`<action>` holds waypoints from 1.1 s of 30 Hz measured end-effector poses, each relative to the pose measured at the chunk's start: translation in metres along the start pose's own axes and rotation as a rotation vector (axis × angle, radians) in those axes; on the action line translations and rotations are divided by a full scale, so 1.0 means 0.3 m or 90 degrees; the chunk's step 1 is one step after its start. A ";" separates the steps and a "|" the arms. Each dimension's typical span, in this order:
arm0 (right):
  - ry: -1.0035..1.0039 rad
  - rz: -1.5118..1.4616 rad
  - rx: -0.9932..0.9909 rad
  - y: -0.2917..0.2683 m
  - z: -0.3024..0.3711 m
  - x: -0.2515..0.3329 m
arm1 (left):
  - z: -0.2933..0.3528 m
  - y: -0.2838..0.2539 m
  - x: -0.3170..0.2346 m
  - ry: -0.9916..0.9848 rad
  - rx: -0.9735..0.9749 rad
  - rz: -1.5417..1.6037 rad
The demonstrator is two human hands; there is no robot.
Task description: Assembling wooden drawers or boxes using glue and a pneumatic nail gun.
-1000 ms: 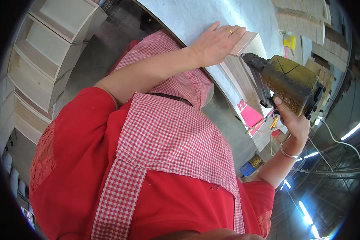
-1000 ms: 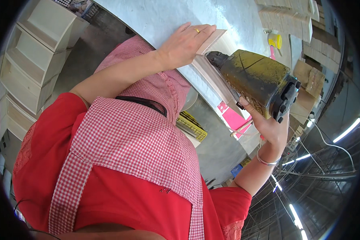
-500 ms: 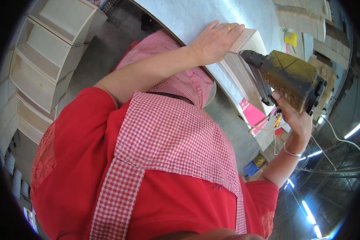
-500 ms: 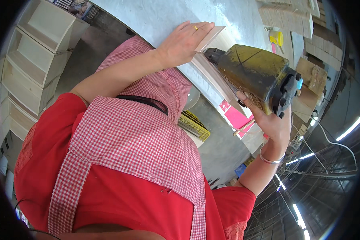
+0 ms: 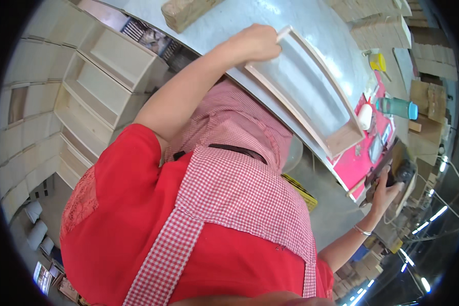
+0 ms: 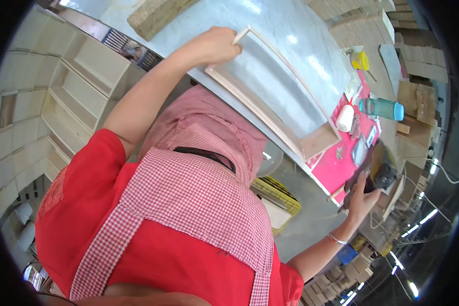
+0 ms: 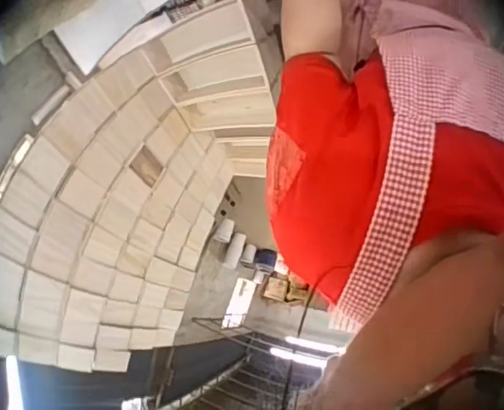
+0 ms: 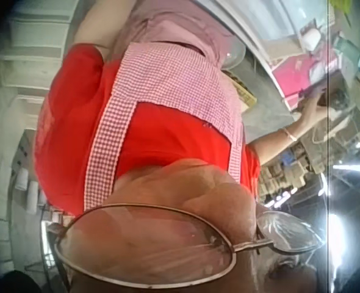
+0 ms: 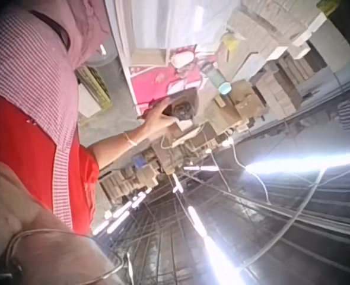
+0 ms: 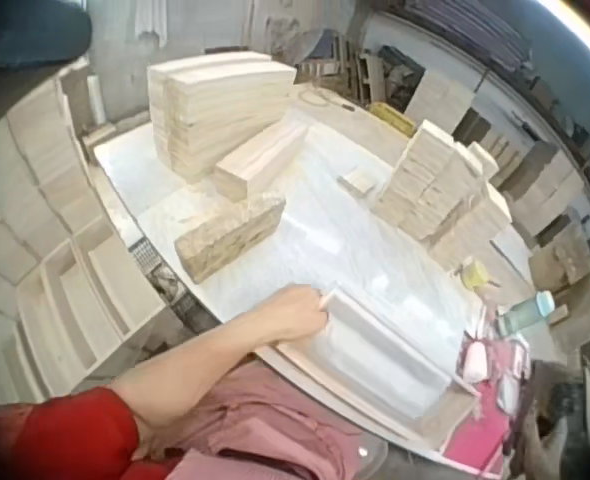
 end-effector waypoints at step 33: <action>-0.078 -0.423 0.018 0.516 0.209 -0.052 | 0.145 -0.120 0.132 0.068 -0.148 0.472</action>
Point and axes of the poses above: each hand's wrist, its own z-axis away from the middle knuckle, its own y-axis out of the palm, x = y × z, the point moved 10 cm from there along -z, towards the middle knuckle, and after that the axes turned 7 degrees about -x, right-handed, at the moved point
